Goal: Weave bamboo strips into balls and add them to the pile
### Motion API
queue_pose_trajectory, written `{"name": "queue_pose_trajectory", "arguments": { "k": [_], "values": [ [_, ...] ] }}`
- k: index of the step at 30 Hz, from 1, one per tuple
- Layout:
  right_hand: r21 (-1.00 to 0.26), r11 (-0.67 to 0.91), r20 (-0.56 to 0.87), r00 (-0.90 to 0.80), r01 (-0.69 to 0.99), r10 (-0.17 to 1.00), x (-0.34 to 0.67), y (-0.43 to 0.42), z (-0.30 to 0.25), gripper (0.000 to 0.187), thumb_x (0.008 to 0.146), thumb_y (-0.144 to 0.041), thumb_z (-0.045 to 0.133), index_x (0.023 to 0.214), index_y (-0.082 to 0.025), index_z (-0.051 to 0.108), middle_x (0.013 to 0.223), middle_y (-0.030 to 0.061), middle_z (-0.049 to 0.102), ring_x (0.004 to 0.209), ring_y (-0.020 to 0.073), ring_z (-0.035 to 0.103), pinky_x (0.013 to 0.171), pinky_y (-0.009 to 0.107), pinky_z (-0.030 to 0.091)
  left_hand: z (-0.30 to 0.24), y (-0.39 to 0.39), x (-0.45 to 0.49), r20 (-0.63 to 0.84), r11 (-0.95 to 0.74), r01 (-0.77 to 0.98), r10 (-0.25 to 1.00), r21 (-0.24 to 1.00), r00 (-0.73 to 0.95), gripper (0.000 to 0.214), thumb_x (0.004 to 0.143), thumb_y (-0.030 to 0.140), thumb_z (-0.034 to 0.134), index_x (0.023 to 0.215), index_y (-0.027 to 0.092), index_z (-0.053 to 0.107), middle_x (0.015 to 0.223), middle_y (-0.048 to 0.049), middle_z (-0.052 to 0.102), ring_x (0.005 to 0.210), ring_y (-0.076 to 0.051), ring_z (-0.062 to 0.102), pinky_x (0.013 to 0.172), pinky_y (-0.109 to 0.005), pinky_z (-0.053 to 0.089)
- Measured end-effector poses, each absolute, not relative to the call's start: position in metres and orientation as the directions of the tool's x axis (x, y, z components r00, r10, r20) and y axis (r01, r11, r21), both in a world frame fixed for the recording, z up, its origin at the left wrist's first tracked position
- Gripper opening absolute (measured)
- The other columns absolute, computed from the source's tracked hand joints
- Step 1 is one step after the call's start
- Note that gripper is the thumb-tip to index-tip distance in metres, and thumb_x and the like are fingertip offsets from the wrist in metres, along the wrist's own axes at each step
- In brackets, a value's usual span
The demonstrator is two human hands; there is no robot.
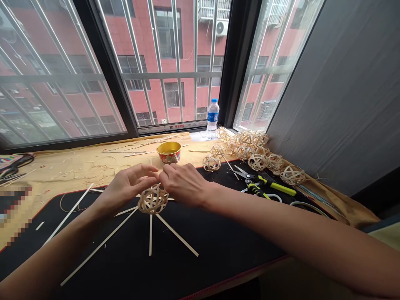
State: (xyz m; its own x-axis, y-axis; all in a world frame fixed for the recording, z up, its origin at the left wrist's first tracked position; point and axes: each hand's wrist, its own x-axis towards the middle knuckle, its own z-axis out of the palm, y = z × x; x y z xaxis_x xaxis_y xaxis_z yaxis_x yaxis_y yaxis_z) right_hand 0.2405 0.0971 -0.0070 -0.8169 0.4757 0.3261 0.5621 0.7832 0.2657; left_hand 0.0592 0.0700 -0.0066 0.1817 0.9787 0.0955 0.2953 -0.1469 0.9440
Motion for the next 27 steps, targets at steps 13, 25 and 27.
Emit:
{"name": "queue_pose_trajectory", "arguments": {
  "k": [13,25,27],
  "values": [
    [-0.193,0.666,0.193,-0.638,0.721,0.746,0.239,0.086,-0.004,0.019,0.084,-0.025,0.056,0.071,-0.014,0.066,0.071,0.0068,0.069,0.064,0.0166,0.061,0.052,0.026,0.023,-0.017,0.056,0.076,0.422,-0.454,0.715,0.874,0.533,0.24,0.006,0.072,0.015,0.061,0.075,0.019,0.064,0.086,-0.0053,0.067,0.091,-0.024,0.057,0.086,-0.042,0.042],
    [-0.561,0.509,0.053,-0.585,0.652,0.809,0.241,0.099,-0.014,0.023,0.08,-0.027,0.059,0.065,-0.012,0.068,0.062,0.0035,0.066,0.055,0.0103,0.051,0.052,0.022,0.03,-0.025,0.055,0.079,0.437,-0.511,0.764,0.835,0.393,0.334,0.01,0.074,0.011,0.061,0.077,0.02,0.059,0.097,-0.0044,0.066,0.106,-0.027,0.055,0.098,-0.051,0.036],
    [-0.643,0.455,0.017,-0.583,0.616,0.812,0.243,0.102,-0.017,0.026,0.08,-0.031,0.059,0.065,-0.011,0.067,0.061,0.003,0.064,0.055,0.0101,0.05,0.051,0.022,0.03,-0.025,0.056,0.078,0.44,-0.52,0.769,0.828,0.371,0.347,0.008,0.075,0.013,0.061,0.078,0.021,0.06,0.099,-0.0048,0.066,0.111,-0.029,0.053,0.099,-0.054,0.034]
  ]
}}
